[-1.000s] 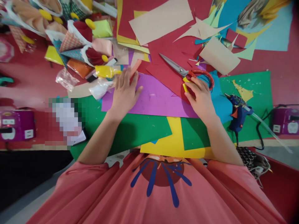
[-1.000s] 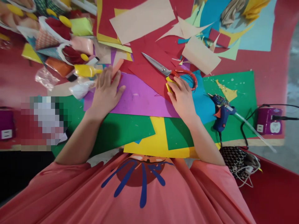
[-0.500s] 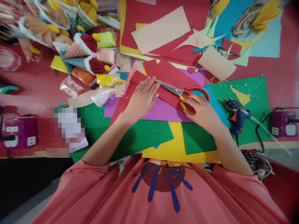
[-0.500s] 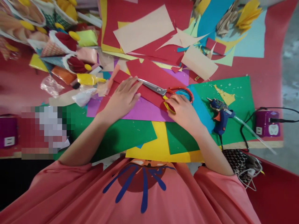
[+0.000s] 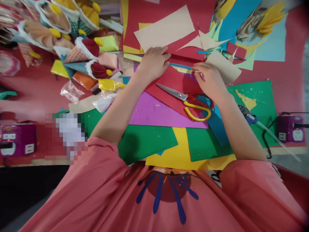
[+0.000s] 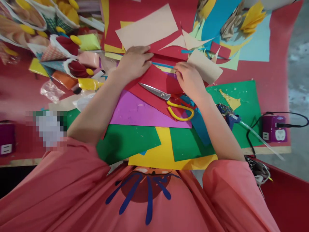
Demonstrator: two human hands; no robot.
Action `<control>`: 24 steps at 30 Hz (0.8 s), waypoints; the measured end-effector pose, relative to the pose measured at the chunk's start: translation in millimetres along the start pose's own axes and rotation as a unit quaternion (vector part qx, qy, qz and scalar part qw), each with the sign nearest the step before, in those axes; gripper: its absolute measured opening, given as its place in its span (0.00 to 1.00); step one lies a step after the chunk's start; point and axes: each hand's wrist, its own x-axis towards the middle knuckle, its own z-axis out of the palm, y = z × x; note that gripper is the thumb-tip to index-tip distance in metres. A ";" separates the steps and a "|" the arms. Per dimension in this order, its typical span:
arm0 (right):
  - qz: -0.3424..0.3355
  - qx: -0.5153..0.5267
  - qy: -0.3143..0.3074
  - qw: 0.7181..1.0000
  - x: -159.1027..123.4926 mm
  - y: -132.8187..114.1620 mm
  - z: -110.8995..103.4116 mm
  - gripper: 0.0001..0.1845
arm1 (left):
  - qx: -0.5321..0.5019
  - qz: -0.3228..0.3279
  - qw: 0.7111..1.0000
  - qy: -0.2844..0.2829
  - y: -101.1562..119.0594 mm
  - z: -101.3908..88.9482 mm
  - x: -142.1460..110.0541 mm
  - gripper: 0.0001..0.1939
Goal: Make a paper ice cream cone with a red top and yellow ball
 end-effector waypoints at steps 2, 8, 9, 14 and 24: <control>-0.005 -0.023 -0.023 0.999 7.9 8.1 6.4 0.20 | -0.006 0.007 1.000 -0.014 -6.0 -3.5 1.8 0.25; -0.009 -0.057 0.001 0.998 15.2 23.5 26.4 0.23 | -0.016 0.015 1.000 0.000 -16.2 -28.7 11.6 0.26; -0.009 -0.053 0.001 0.999 16.9 25.7 28.3 0.23 | -0.018 0.018 1.000 -0.001 -16.8 -32.3 13.0 0.25; -0.002 -0.047 0.014 0.999 26.8 25.7 19.9 0.26 | 0.044 0.033 0.997 -0.045 -9.9 -36.4 14.1 0.29; -0.019 -0.117 -0.009 0.993 32.1 -3.2 -1.6 0.14 | 0.079 0.002 0.997 -0.003 -1.3 -35.0 21.1 0.21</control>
